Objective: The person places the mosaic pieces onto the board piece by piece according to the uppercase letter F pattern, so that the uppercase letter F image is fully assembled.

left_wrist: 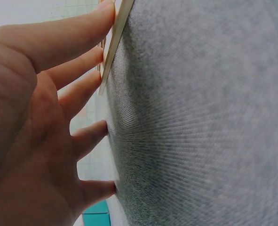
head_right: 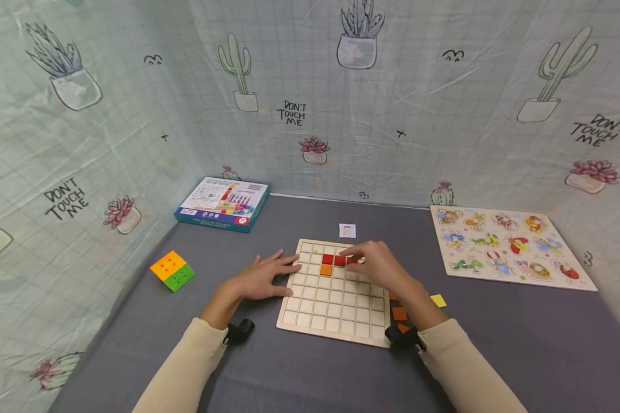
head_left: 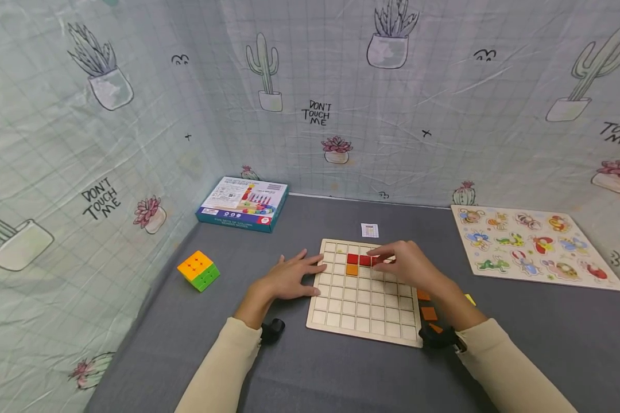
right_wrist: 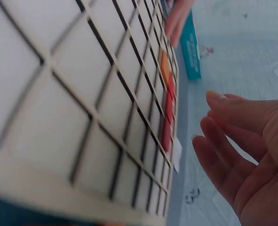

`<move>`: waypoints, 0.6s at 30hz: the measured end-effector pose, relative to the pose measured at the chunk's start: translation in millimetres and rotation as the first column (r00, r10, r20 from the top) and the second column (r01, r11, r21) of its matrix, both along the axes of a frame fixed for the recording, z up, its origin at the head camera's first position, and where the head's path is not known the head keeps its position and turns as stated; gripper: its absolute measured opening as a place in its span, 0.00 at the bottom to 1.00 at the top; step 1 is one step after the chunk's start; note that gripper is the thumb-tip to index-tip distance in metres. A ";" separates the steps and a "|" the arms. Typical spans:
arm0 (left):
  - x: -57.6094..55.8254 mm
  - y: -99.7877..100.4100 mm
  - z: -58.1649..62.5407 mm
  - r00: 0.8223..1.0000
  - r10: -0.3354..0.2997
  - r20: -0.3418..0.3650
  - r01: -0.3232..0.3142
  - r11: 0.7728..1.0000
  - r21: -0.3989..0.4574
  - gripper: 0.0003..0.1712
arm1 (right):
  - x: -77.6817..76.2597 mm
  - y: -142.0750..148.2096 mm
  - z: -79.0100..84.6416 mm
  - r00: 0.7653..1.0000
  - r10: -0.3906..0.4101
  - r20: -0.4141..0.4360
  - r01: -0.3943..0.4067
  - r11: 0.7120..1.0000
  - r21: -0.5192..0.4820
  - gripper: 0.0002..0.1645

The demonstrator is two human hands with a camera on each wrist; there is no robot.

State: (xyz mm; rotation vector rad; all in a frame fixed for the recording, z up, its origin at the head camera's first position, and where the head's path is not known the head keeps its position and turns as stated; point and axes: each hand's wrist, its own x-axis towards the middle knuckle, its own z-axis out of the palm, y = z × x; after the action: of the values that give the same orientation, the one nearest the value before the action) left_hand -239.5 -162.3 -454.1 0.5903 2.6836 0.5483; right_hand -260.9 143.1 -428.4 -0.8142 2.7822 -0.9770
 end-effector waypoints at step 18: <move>-0.8 0.0 -0.3 1.000 -0.006 -0.010 0.006 1.000 -0.020 0.39 | 20.5 88.8 -2.9 0.991 -0.129 0.032 0.122 0.979 0.164 0.29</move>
State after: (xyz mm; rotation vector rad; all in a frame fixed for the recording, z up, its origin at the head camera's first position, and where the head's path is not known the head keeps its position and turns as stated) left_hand -240.3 -162.4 -454.4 0.5967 2.6928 0.5180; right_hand -240.4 231.9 -431.3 -0.5962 2.8591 -0.7612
